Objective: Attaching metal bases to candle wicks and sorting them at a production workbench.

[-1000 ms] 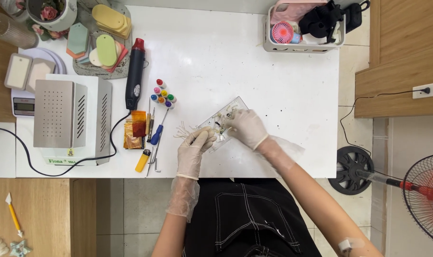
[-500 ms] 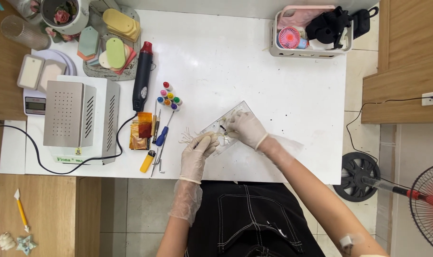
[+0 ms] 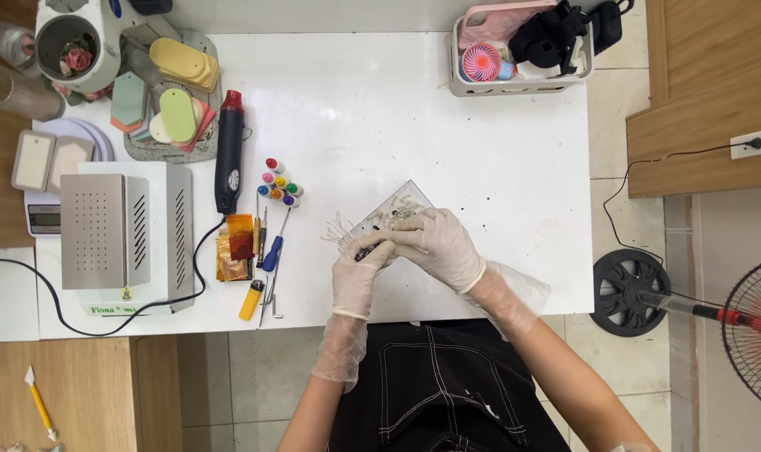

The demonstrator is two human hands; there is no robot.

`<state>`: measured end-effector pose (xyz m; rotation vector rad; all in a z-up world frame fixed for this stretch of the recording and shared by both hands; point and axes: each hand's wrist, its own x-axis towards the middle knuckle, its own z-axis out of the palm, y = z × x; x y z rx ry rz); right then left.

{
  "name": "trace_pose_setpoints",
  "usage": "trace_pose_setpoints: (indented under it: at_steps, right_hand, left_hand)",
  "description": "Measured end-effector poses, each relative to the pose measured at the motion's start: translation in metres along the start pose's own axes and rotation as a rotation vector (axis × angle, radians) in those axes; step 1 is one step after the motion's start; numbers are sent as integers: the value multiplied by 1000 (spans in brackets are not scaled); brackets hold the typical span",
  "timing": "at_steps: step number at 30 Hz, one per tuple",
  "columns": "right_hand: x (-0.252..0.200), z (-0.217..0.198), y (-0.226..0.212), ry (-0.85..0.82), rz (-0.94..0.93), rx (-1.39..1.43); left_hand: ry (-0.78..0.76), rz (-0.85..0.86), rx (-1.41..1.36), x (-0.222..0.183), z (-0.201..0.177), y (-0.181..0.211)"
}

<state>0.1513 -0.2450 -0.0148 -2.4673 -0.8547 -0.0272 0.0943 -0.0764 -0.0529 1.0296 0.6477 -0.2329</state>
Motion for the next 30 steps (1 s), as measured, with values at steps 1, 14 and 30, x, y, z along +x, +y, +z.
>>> trace_pose_setpoints:
  at_steps: [1, 14, 30]
  right_hand:
    - [-3, 0, 0, 13, 69, 105]
    - [-15, -33, -10, -25, 1059, 1035]
    - [-7, -24, -6, -64, 1113, 1320]
  left_hand:
    - [-6, 10, 39, -3, 2, 6]
    - [-85, 102, 151, -38, -3, 48]
    - [-388, 206, 563, -60, 7, 45]
